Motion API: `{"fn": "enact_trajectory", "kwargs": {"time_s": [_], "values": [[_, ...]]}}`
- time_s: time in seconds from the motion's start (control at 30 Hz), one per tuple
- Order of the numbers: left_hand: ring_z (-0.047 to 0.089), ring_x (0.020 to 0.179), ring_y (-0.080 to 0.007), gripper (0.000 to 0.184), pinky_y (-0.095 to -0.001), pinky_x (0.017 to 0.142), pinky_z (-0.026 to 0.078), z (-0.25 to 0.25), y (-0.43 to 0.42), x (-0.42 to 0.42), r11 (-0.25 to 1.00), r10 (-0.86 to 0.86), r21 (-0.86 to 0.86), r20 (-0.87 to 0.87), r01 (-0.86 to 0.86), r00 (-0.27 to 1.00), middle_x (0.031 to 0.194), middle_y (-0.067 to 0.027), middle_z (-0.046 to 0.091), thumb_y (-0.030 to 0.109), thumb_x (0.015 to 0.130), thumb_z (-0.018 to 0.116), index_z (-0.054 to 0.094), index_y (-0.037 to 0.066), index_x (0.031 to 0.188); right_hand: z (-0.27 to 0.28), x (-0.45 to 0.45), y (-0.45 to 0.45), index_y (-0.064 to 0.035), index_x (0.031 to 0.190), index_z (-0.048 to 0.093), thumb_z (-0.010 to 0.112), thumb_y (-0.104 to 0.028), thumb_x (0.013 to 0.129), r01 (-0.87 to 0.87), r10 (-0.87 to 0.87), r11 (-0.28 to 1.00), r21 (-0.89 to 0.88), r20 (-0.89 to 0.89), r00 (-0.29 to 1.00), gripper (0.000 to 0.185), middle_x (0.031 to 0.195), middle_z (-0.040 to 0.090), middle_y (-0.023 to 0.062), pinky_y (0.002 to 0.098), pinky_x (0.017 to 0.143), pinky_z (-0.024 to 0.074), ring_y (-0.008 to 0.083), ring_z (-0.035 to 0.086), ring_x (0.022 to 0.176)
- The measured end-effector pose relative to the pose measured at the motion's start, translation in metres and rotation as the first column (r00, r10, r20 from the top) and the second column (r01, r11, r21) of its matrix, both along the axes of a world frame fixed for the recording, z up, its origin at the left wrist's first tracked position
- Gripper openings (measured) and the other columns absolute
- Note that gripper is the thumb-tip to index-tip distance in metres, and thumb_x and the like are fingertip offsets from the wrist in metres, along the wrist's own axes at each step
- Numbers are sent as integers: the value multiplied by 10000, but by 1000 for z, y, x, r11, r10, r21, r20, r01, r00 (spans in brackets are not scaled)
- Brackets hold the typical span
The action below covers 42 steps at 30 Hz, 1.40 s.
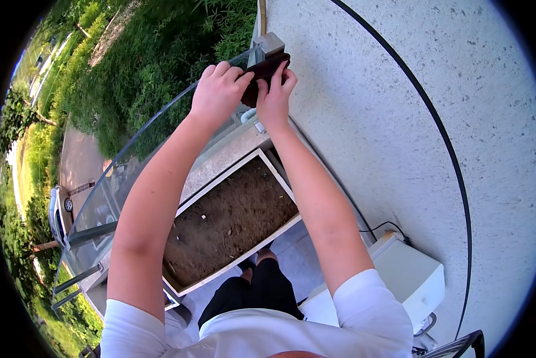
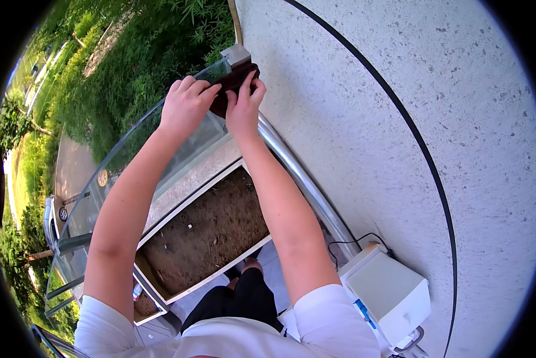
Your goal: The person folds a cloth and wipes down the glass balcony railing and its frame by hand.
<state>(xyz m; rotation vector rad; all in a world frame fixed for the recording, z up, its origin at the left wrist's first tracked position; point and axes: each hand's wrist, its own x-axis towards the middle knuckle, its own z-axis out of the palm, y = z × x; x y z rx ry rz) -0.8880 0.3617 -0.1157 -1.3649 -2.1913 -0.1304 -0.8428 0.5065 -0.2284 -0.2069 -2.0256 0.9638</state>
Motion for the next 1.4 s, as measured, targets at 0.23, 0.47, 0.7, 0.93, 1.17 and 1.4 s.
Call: {"fn": "enact_trajectory", "kwargs": {"time_s": [0.23, 0.47, 0.7, 0.93, 1.17, 1.4], "values": [[662, 925, -182, 490, -289, 739, 573, -33, 4, 18, 940, 63, -338, 3, -58, 998, 1115, -36, 681, 117, 798, 670, 671, 74, 1286, -50, 0, -2, -1, 1625, 190, 609, -36, 956, 21, -19, 998, -60, 39, 999, 790, 1398, 355, 271, 459, 1048, 455, 449, 470, 1253], [727, 935, -228, 495, -326, 756, 606, -73, 5, 20, 953, 154, -285, 171, -101, 973, 1185, -82, 687, 73, 822, 663, 648, 70, 1317, -87, 1, -1, 3, 1620, 202, 605, -34, 962, 6, 3, 992, -124, 73, 997, 773, 1400, 352, 270, 462, 1035, 460, 454, 471, 1252], [709, 958, -226, 490, -341, 735, 611, -37, 11, 22, 973, 161, -190, 177, -127, 971, 1178, -52, 688, 53, 792, 681, 663, 79, 1281, -52, -2, -7, 21, 1610, 210, 583, -82, 989, 27, -9, 980, -198, 90, 996, 733, 1383, 345, 268, 440, 989, 488, 447, 501, 1210], [712, 978, -203, 481, -325, 743, 608, 15, 1, 24, 988, 117, -107, 53, -111, 992, 1191, -28, 692, 61, 791, 691, 670, 105, 1269, 10, -8, -9, 58, 1594, 209, 579, -71, 984, 28, -29, 987, -157, -3, 1000, 724, 1367, 341, 271, 443, 990, 486, 451, 489, 1207], [722, 890, -175, 310, -313, 711, 604, 33, -6, 19, 991, 129, 21, -35, -129, 991, 1150, -6, 731, 145, 877, 716, 724, 143, 1187, 44, -10, -14, 38, 1599, 263, 579, -57, 998, 56, -62, 994, -97, -63, 996, 686, 1391, 304, 236, 399, 1036, 458, 399, 457, 1259], [713, 869, -164, 426, -308, 706, 592, -9, -16, 13, 996, 83, -36, -110, -87, 990, 1171, -18, 719, 116, 820, 689, 688, 122, 1247, 16, -13, -18, 34, 1584, 303, 581, -46, 959, 42, -52, 995, -90, -108, 993, 689, 1615, 223, 392, 517, 1163, 384, 535, 307, 1476]]}}
